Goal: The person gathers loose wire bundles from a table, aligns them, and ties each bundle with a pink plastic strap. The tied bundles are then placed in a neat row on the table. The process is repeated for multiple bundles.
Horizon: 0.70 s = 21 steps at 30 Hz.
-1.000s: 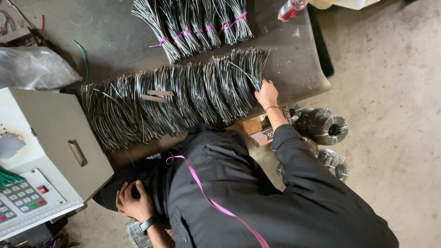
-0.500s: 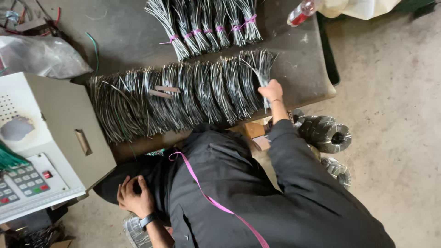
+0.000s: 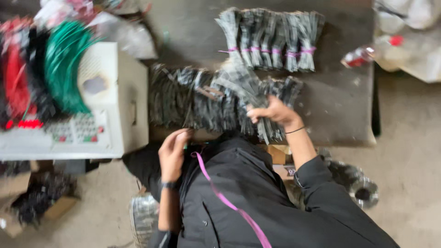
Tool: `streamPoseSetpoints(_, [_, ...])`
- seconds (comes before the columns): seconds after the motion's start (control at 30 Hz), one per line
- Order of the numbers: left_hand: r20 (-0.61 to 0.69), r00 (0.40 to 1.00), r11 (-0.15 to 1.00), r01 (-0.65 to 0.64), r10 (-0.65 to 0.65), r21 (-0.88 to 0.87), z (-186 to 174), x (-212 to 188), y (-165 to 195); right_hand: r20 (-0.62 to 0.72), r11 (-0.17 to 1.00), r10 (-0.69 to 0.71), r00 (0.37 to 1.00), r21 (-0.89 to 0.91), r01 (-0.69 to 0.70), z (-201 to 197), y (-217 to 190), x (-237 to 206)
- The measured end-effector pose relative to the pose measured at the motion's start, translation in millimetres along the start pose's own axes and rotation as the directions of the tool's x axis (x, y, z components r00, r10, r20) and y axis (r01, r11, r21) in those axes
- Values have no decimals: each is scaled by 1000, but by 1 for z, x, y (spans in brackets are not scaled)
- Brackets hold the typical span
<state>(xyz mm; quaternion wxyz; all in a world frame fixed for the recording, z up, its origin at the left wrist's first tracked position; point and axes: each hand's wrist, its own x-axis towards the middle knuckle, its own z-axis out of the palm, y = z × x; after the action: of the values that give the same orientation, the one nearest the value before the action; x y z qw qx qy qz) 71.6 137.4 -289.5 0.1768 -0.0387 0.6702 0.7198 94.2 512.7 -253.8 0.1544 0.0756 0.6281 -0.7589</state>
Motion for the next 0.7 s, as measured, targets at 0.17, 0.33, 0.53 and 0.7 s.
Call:
streamPoseSetpoints(0.17, [442,894,808,211,68,-551,45,20,63,487,974,217,846,-54,-219,107,-21,48])
streamPoseSetpoints(0.33, [74,966,868,-189,249,-460,0,34,114,666,981,127,735,23,-191,178,-11,88])
streamPoseSetpoints(0.53, [-158,942,747,-332,297,-576,-34,42,148,790,958,151,594,32,-286,224,-18,124])
streamPoseSetpoints(0.7, [-555,534,747,-605,638,276,-45,69,192,690,793,-345,637,-148,591,267,-68,175])
